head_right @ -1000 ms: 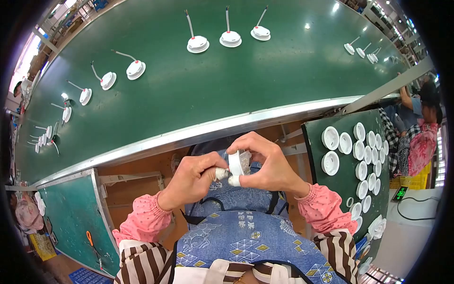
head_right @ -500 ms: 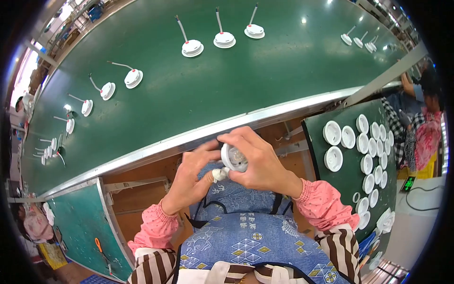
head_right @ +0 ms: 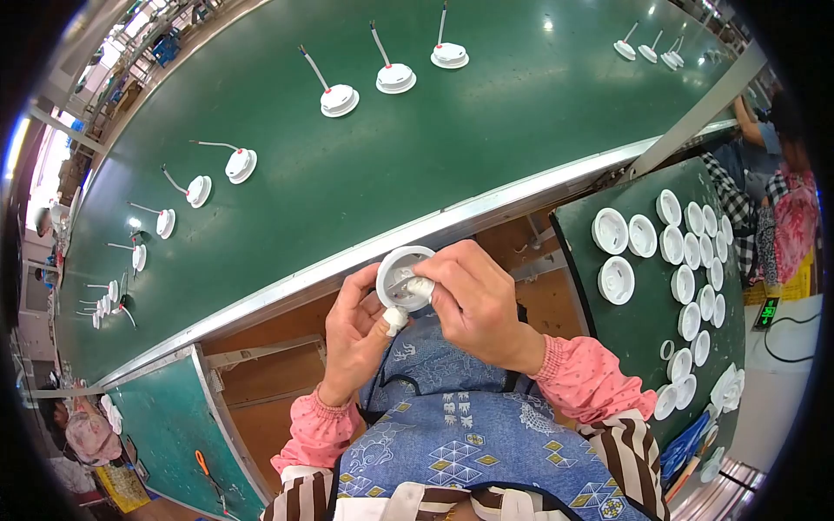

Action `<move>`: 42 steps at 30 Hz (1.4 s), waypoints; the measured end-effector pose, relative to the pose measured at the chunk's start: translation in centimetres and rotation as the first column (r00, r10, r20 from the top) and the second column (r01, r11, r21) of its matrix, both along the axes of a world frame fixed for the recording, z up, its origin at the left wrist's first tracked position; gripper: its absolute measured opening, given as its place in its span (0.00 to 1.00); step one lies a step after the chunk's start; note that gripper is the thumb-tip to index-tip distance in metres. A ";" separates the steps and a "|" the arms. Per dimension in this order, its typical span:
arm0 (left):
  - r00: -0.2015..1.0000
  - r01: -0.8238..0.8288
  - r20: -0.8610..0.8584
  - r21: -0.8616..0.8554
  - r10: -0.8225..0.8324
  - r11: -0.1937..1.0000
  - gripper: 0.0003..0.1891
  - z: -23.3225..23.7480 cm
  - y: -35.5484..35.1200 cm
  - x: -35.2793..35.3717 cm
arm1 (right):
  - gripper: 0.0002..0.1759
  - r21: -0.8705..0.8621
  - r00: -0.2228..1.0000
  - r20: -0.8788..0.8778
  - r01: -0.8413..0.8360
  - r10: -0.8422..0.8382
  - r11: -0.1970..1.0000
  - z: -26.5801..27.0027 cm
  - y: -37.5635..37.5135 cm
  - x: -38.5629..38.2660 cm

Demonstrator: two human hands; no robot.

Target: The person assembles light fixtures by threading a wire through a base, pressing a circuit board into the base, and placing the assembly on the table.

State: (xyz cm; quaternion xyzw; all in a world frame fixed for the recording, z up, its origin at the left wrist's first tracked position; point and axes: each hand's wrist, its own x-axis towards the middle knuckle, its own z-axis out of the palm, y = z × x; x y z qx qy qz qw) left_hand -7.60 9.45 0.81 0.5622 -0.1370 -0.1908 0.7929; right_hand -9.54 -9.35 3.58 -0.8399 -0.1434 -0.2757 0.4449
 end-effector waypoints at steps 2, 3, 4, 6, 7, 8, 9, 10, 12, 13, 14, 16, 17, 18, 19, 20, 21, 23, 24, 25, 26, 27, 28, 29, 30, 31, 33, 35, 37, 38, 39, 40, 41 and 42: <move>0.997 -0.058 0.063 0.076 0.053 0.995 0.28 0.0 -0.9 -0.4 | 0.18 0.000 1.000 0.001 0.029 -0.029 1.000 -0.4 0.1 0.2; 0.992 -0.090 0.094 0.114 0.079 0.989 0.27 0.0 -1.3 -0.6 | 0.17 -0.032 0.999 0.013 0.053 -0.053 0.998 -0.4 0.2 0.4; 0.977 -0.167 0.157 0.147 0.144 0.975 0.22 -0.2 -1.9 -0.7 | 0.16 -0.065 0.997 0.027 0.077 -0.075 0.995 -0.5 0.3 0.6; 0.968 -0.241 0.120 0.190 0.221 0.952 0.18 0.0 -2.5 -0.8 | 0.16 -0.089 0.995 0.055 0.092 -0.087 0.992 -0.5 0.5 1.0; 0.959 -0.279 0.103 0.210 0.262 0.937 0.17 0.2 -2.8 -0.8 | 0.16 -0.102 0.993 0.070 0.098 -0.091 0.990 -0.6 0.7 1.1; 0.950 -0.308 0.118 0.209 0.289 0.928 0.15 0.3 -3.1 -0.9 | 0.16 -0.082 0.991 0.073 0.114 -0.108 0.990 -0.7 0.8 1.1; 0.940 -0.337 0.132 0.207 0.314 0.919 0.14 0.4 -3.5 -0.9 | 0.16 -0.063 0.989 0.075 0.131 -0.126 0.989 -0.8 0.9 1.1; 0.929 -0.365 0.145 0.205 0.340 0.908 0.13 0.4 -3.7 -1.0 | 0.16 -0.045 0.987 0.075 0.147 -0.143 0.988 -0.8 1.0 1.0; 0.932 -0.361 0.072 0.205 0.354 0.910 0.13 0.4 -3.6 -0.9 | 0.17 -0.052 0.975 0.119 0.195 -0.187 0.980 -0.6 0.9 1.1; 0.933 -0.357 0.036 0.206 0.357 0.911 0.14 0.4 -3.4 -0.8 | 0.18 -0.051 0.967 0.141 0.221 -0.212 0.974 -0.4 0.9 1.2; 0.935 -0.351 0.033 0.206 0.352 0.913 0.13 0.5 -3.3 -0.8 | 0.17 -0.007 0.979 0.043 0.198 -0.197 0.980 -0.1 0.9 1.0; 0.939 -0.339 0.024 0.205 0.342 0.918 0.13 0.9 -3.2 -0.8 | 0.17 0.087 0.977 -0.151 0.162 -0.148 0.983 0.6 0.9 0.5; 0.940 -0.337 0.027 0.194 0.339 0.921 0.13 0.9 -3.2 -0.8 | 0.16 0.111 0.972 -0.220 0.106 -0.079 0.988 0.6 0.7 0.5; 0.942 -0.334 0.030 0.183 0.335 0.924 0.13 0.9 -3.2 -0.9 | 0.16 0.138 0.958 -0.285 0.052 -0.011 0.989 0.5 0.3 0.5; 0.943 -0.331 0.033 0.171 0.331 0.928 0.13 0.9 -3.2 -0.9 | 0.15 0.168 0.936 -0.348 0.001 0.059 0.986 0.4 0.2 0.4; 0.942 -0.334 0.029 0.159 0.334 0.929 0.13 0.8 -3.3 -1.0 | 0.13 0.186 0.933 -0.352 -0.014 0.080 0.982 0.1 0.2 0.3; 0.942 -0.336 0.024 0.147 0.336 0.930 0.13 0.8 -3.4 -1.0 | 0.13 0.192 0.933 -0.349 -0.020 0.087 0.981 0.2 0.2 0.3; 0.945 -0.326 0.018 0.129 0.327 0.936 0.12 0.6 -3.4 -1.0 | 0.12 0.202 0.934 -0.343 -0.028 0.097 0.979 0.3 0.2 0.3; 0.949 -0.315 0.019 0.122 0.315 0.941 0.12 0.6 -3.4 -0.9 | 0.12 0.223 0.926 -0.363 -0.020 0.102 0.975 0.4 0.2 0.2; 0.953 -0.302 0.021 0.113 0.301 0.947 0.11 0.6 -3.4 -0.8 | 0.11 0.243 0.919 -0.380 -0.010 0.105 0.970 0.4 0.2 0.1; 0.952 -0.307 0.075 0.166 0.298 0.937 0.11 0.5 -3.4 -0.7 | 0.11 0.263 0.911 -0.398 0.001 0.108 0.965 0.5 0.2 0.0; 0.949 -0.310 0.129 0.218 0.288 0.925 0.10 0.3 -3.3 -0.7 | 0.11 0.284 0.921 -0.376 0.016 0.096 0.959 0.1 0.4 0.0; 0.945 -0.311 0.187 0.265 0.268 0.912 0.10 0.3 -3.3 -0.4 | 0.10 0.302 0.934 -0.349 0.034 0.077 0.953 -0.6 0.6 0.0; 0.947 -0.308 0.176 0.259 0.269 0.915 0.10 0.2 -3.4 -0.1 | 0.10 0.316 0.948 -0.316 0.059 0.047 0.947 -1.3 0.7 0.2; 0.950 -0.300 0.167 0.249 0.264 0.921 0.09 0.0 -3.4 0.2 | 0.10 0.376 0.943 -0.329 0.078 0.055 0.924 -1.8 0.8 0.3; 0.953 -0.294 0.155 0.243 0.262 0.924 0.09 0.0 -3.6 0.5 | 0.10 0.426 0.923 -0.378 0.104 0.073 0.899 -1.8 0.8 0.3; 0.942 -0.294 0.230 0.224 0.243 0.929 0.14 0.6 -3.9 0.7 | 0.09 0.575 0.924 -0.359 0.111 0.128 0.811 -1.7 1.0 0.3; 0.899 -0.359 0.358 0.275 0.251 0.892 0.17 1.4 -4.3 0.6 | 0.10 0.622 0.940 -0.325 0.132 0.101 0.771 -1.5 0.9 0.5; 0.833 -0.442 0.497 0.338 0.241 0.831 0.22 1.9 -4.6 0.2 | 0.10 0.661 0.948 -0.303 0.139 0.092 0.738 -1.5 0.9 0.7; 0.829 -0.449 0.519 0.393 0.210 0.803 0.22 2.5 -4.5 -0.1 | 0.10 0.676 0.950 -0.297 0.139 0.094 0.724 -1.6 0.9 0.8; 0.825 -0.457 0.536 0.446 0.180 0.769 0.23 2.7 -4.4 -0.4 | 0.10 0.691 0.951 -0.293 0.139 0.099 0.710 -1.6 0.9 0.9; 0.864 -0.427 0.419 0.318 0.279 0.846 0.24 1.8 -4.7 -0.4 | 0.11 0.676 0.945 -0.306 0.129 0.117 0.725 -1.3 1.1 0.7; 0.891 -0.406 0.338 0.295 0.302 0.865 0.24 1.4 -4.7 -0.5 | 0.11 0.676 0.946 -0.295 0.106 0.135 0.729 -1.3 1.3 0.6; 0.911 -0.387 0.256 0.268 0.322 0.882 0.24 1.1 -4.6 -0.5 | 0.11 0.676 0.947 -0.283 0.084 0.153 0.733 -1.3 1.4 0.6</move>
